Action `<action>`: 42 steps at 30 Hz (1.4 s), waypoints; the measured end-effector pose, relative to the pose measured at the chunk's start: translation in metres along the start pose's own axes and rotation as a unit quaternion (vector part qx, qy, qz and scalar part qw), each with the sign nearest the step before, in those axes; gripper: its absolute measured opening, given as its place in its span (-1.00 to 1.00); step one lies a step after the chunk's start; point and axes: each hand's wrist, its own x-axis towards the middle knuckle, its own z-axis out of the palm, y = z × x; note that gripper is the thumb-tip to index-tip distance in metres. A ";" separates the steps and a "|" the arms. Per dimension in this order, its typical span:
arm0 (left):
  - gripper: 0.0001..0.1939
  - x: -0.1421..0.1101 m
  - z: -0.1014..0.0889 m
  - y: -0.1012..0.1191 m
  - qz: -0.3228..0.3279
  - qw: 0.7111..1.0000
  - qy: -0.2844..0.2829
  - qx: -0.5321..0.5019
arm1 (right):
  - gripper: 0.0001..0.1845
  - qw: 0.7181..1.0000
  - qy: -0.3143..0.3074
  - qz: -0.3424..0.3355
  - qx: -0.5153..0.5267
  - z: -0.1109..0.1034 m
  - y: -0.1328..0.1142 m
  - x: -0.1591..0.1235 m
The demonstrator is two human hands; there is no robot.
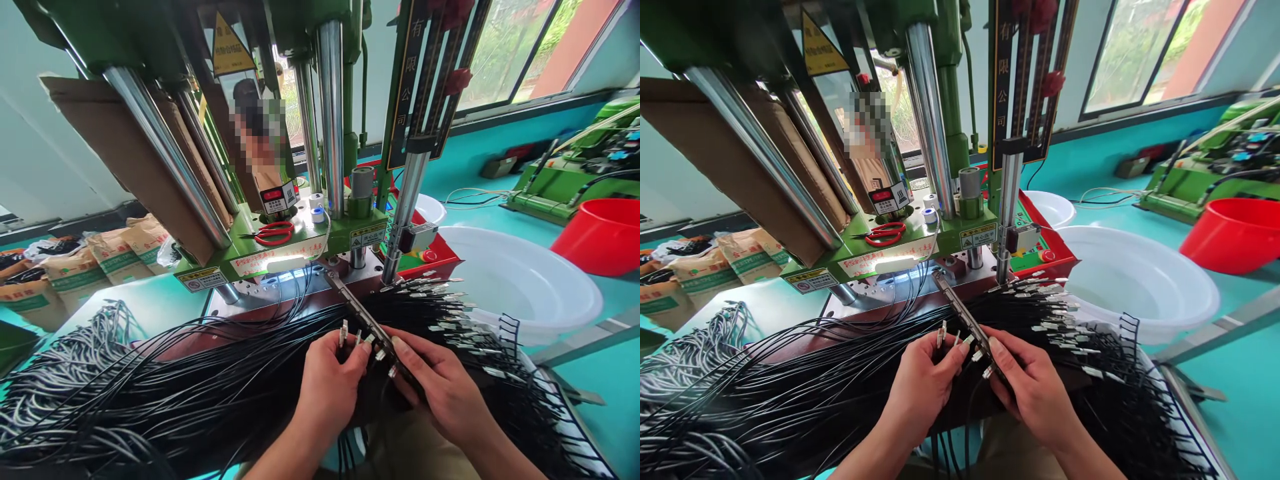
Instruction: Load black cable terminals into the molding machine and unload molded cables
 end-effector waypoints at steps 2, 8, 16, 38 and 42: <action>-0.75 0.000 0.000 0.001 0.001 1.000 0.003 0.006 | -0.52 1.000 -0.003 -0.003 -0.003 0.000 0.001 0.000; -0.75 0.001 -0.002 0.005 0.034 0.995 0.018 0.094 | -0.53 0.994 -0.046 -0.037 -0.095 -0.005 0.001 0.002; -0.74 -0.003 -0.006 0.004 0.018 0.997 0.011 0.069 | -0.52 0.995 -0.024 -0.042 -0.083 -0.002 -0.001 0.001; -0.69 0.004 -0.008 0.010 -0.057 0.993 -0.016 -0.102 | -0.56 0.997 -0.020 -0.021 -0.078 -0.011 -0.010 -0.001; -0.70 0.004 -0.009 0.010 -0.058 0.993 -0.026 -0.102 | -0.56 0.996 -0.021 -0.022 -0.081 -0.010 -0.011 -0.002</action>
